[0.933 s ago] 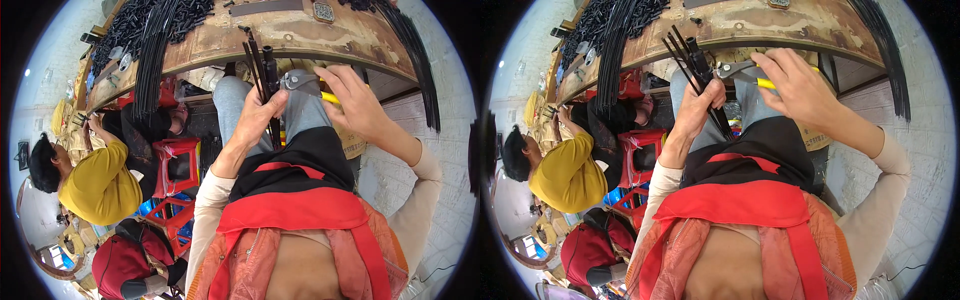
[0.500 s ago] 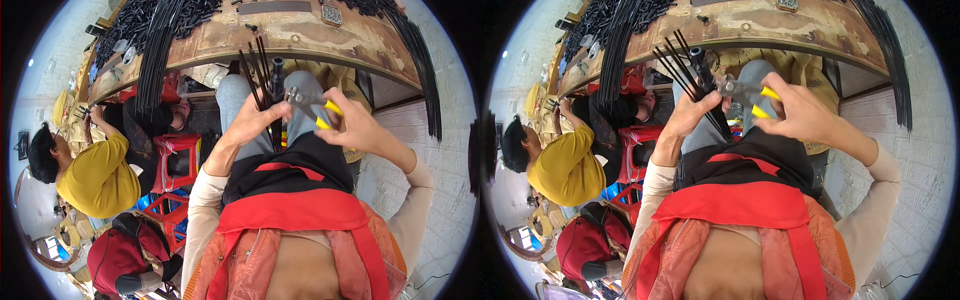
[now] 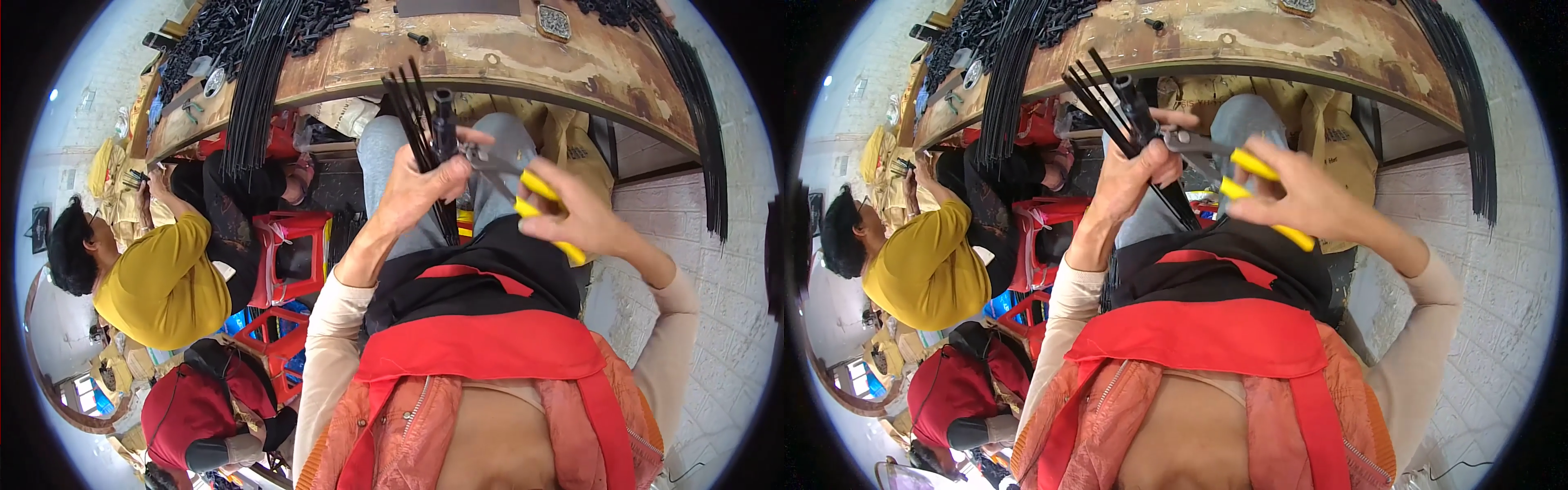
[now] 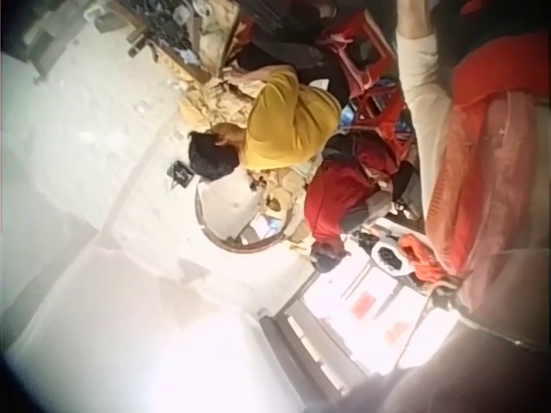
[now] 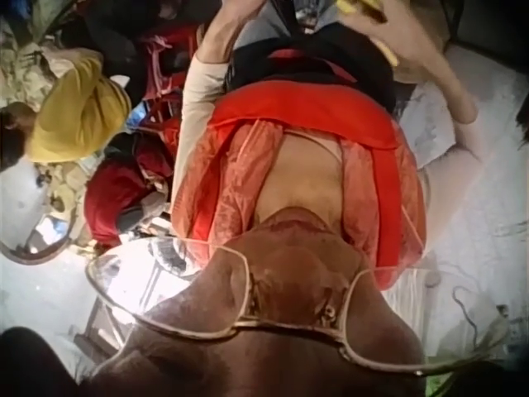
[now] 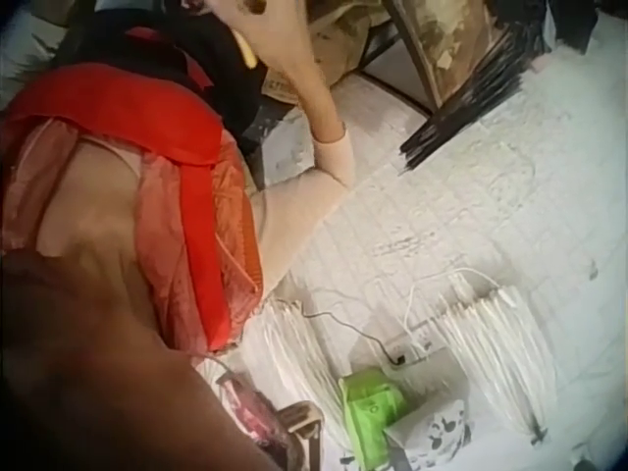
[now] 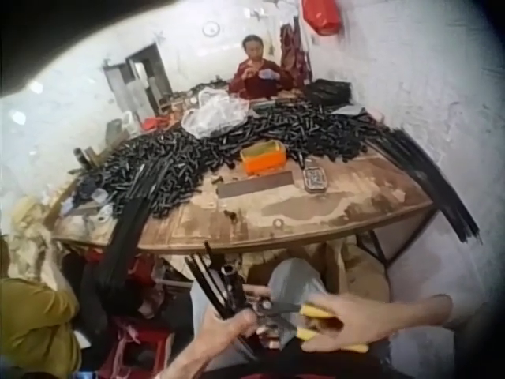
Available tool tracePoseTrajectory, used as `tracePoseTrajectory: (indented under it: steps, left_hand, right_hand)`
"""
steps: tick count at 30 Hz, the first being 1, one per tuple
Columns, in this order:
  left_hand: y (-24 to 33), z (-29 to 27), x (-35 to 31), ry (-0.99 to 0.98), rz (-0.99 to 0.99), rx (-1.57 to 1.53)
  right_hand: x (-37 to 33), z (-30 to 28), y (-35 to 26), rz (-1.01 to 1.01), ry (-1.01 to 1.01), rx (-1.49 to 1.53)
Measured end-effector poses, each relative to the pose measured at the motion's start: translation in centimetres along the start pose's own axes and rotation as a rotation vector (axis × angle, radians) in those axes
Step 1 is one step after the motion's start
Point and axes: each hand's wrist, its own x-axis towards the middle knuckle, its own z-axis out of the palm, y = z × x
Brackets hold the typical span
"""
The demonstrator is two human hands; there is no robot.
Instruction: The worker is assembling and trimming black plastic components using a handheld cutter tool at a factory workbench.
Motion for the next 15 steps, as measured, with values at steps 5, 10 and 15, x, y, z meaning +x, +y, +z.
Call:
tracePoseTrajectory:
  steps: [5, 10, 15]
  left_hand:
    - [0.4, -0.1, 0.2, 0.103, 0.046, 0.078]
    - [0.0, -0.9, 0.0, -0.02, 0.076, 0.001]
    - [0.1, -0.5, -0.1, 0.033, 0.093, 0.082]
  right_hand:
    - [0.5, -1.1, 0.6, -0.509, 0.492, -0.827]
    - [1.2, -0.8, 0.9, 0.134, -0.497, 0.763]
    - [0.8, -0.4, 0.4, -0.103, 0.123, 0.0]
